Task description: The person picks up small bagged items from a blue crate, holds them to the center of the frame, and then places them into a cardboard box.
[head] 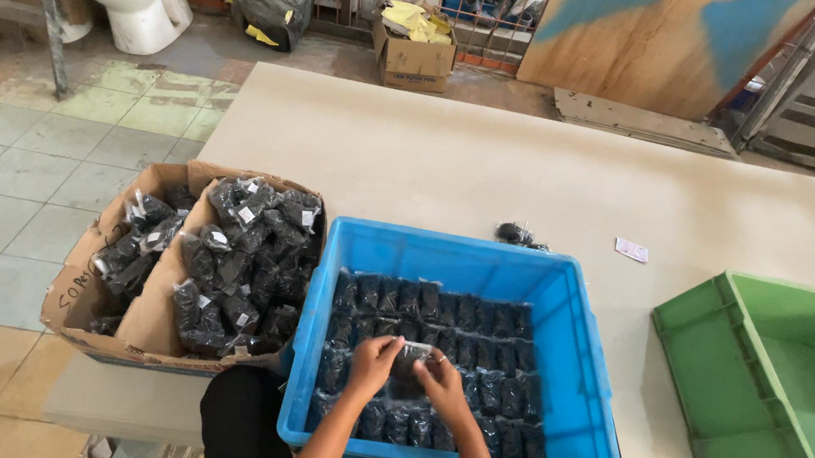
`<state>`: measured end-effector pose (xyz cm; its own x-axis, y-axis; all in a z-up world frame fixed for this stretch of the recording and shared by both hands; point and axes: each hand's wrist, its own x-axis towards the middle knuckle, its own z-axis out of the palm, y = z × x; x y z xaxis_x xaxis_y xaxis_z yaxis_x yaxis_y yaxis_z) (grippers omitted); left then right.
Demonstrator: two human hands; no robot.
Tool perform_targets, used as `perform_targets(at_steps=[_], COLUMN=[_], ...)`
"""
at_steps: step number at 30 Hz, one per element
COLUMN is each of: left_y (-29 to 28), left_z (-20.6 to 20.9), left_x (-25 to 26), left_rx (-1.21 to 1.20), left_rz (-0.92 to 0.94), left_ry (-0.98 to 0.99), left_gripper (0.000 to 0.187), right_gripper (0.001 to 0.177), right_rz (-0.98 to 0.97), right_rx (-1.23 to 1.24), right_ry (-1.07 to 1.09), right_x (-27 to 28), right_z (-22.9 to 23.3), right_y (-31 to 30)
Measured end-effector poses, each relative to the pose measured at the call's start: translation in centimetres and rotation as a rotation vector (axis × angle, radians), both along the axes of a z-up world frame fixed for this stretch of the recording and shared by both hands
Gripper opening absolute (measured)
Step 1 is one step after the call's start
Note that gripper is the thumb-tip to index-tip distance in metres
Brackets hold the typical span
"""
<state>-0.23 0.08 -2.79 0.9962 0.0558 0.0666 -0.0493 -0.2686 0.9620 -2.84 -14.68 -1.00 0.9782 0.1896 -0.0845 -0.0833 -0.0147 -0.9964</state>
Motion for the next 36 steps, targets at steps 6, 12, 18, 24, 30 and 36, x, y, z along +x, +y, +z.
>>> perform_targets(at_steps=[6,12,18,24,30,36], left_y=[-1.1,-1.0,-0.3,-0.3,-0.4,-0.6], left_z=[-0.5,2.9,4.4,1.0,-2.7,-5.2], left_x=[-0.7,-1.3,-1.9,-2.8,-2.5,-1.6], left_rx=[0.020,-0.391,0.039,-0.107,-0.473,-0.434], left_rz=[-0.070,0.066,-0.147,-0.337,-0.168,-0.153], left_ry=[0.021,0.317,0.455,0.511,0.536,0.531], left_gripper=[0.040,0.032,0.079,0.027,0.025,0.019], right_gripper=[0.030,0.031,0.028,0.034,0.048,0.037], right_rz=[-0.173,-0.310,-0.379,-0.447,-0.385,0.008], right_rx=[-0.451,-0.490,-0.493,-0.527,0.157,0.107], right_ry=[-0.200,-0.172,-0.172,-0.148,0.185,0.025], right_x=[1.1,1.7,1.5,1.2,0.2,0.2], right_z=[-0.9,-2.3,-3.1,-2.9,-2.2,-4.0], right_y=[-1.2,-1.8,-1.6,-1.2,-0.4,-2.1])
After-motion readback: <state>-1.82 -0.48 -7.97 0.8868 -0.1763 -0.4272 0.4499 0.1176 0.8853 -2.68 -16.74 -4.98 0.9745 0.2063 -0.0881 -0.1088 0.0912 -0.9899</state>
